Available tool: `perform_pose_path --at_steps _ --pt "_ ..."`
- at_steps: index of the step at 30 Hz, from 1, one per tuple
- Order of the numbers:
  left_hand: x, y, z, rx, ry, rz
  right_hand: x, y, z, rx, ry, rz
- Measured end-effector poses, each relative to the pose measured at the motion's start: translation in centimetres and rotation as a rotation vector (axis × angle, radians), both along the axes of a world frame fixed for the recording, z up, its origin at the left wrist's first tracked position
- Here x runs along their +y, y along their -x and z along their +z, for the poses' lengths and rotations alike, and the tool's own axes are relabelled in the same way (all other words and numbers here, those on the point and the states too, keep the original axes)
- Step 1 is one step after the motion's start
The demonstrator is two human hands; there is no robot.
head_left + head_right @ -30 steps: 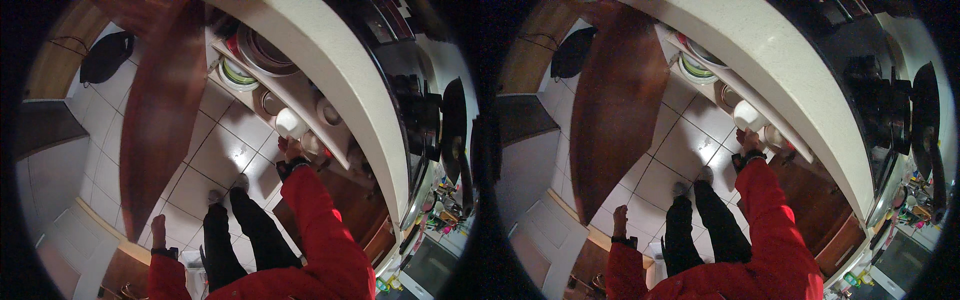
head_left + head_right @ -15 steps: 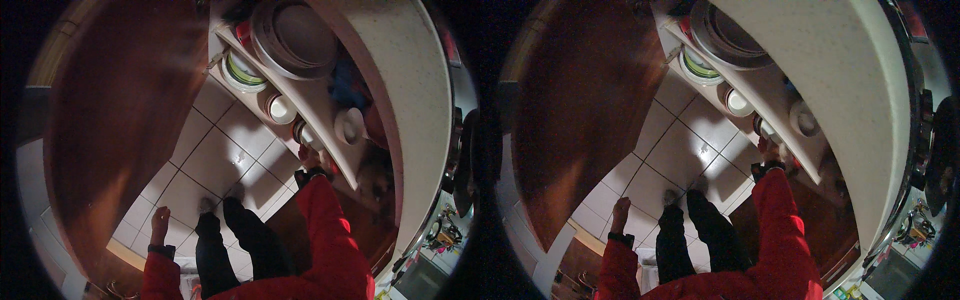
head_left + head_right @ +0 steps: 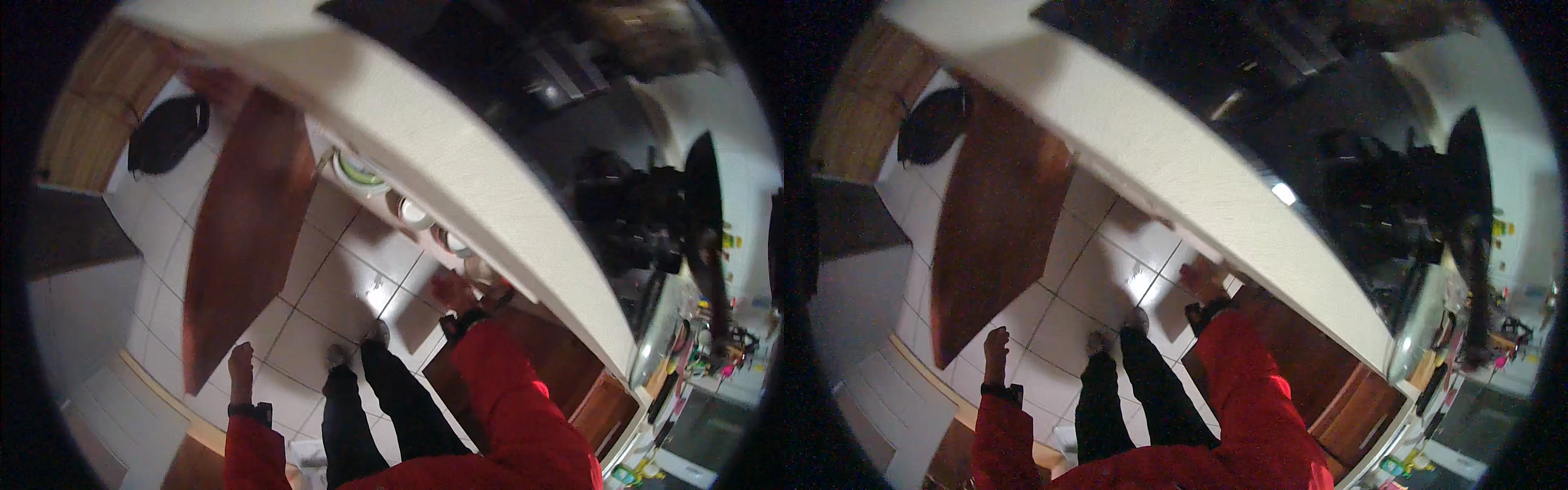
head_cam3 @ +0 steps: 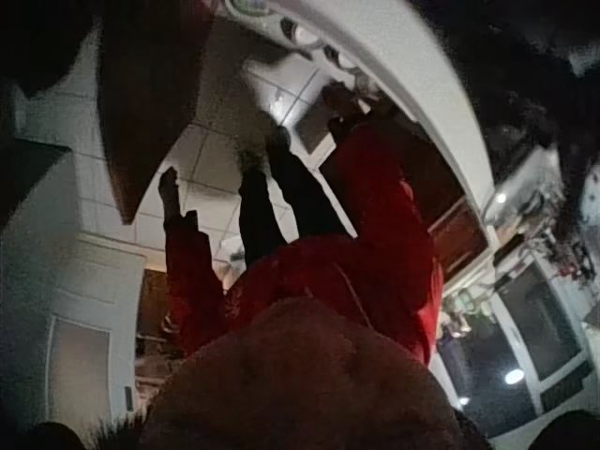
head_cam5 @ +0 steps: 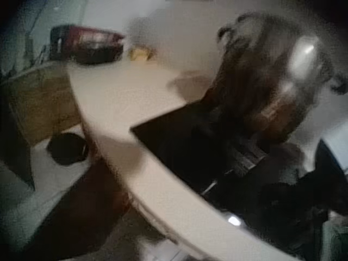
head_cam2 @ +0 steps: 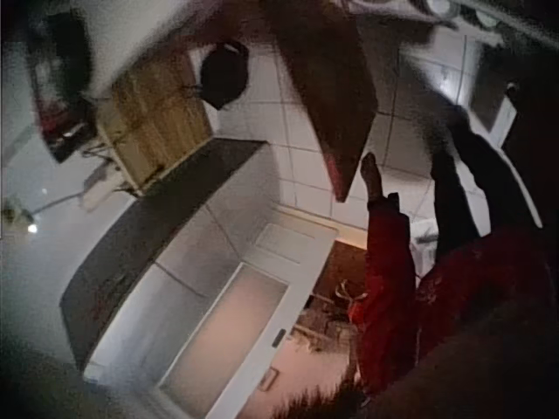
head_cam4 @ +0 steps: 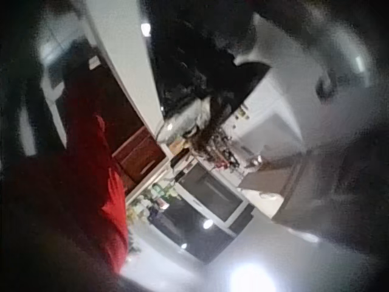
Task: The person washes a small white bowl in the sink, then places it in a cabinet. They unwrap a bun and add it to a steamer on the stove, then discard the plastic wrap. The person wipes the countertop and stovetop with a cloth, rinses the cloth, and removes food scraps from the sink drain into a trash bin.
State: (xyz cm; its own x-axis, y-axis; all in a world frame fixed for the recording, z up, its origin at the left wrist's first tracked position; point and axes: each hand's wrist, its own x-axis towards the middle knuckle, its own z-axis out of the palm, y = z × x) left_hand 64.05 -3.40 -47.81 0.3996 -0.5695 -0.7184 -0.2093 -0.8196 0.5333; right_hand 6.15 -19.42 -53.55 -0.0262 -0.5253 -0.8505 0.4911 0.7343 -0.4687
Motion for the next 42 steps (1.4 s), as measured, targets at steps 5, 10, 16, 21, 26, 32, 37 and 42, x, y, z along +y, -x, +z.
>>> perform_pose_path --at_steps 5,10,16,21,26,32,37,42 --pt "-6.6 -4.1 9.5 -0.027 0.327 -0.013 1.4 -4.5 18.6 -0.388 0.234 0.279" --pt "-11.6 -3.1 21.5 0.281 0.392 0.049 8.3 -2.7 36.9 0.185 0.435 0.496" --pt "-12.4 2.5 26.4 0.237 0.371 -0.141 25.3 6.4 42.7 1.325 0.286 0.141" --pt "-12.8 6.4 25.5 0.254 0.292 -0.360 31.3 4.4 36.7 0.719 -0.103 0.190" --pt "-12.4 13.3 27.9 0.425 0.158 -0.444 28.2 -2.0 35.6 0.369 0.036 0.099" --pt "-13.2 20.5 27.3 0.471 0.150 -0.595 26.2 2.3 36.7 0.478 0.226 0.220" --pt "-18.7 18.0 23.4 -0.133 0.671 -1.375 34.1 17.5 37.3 0.577 0.098 0.064" --pt "-22.0 16.5 27.3 0.362 0.373 -0.548 41.3 29.9 42.5 1.295 -1.058 0.910"
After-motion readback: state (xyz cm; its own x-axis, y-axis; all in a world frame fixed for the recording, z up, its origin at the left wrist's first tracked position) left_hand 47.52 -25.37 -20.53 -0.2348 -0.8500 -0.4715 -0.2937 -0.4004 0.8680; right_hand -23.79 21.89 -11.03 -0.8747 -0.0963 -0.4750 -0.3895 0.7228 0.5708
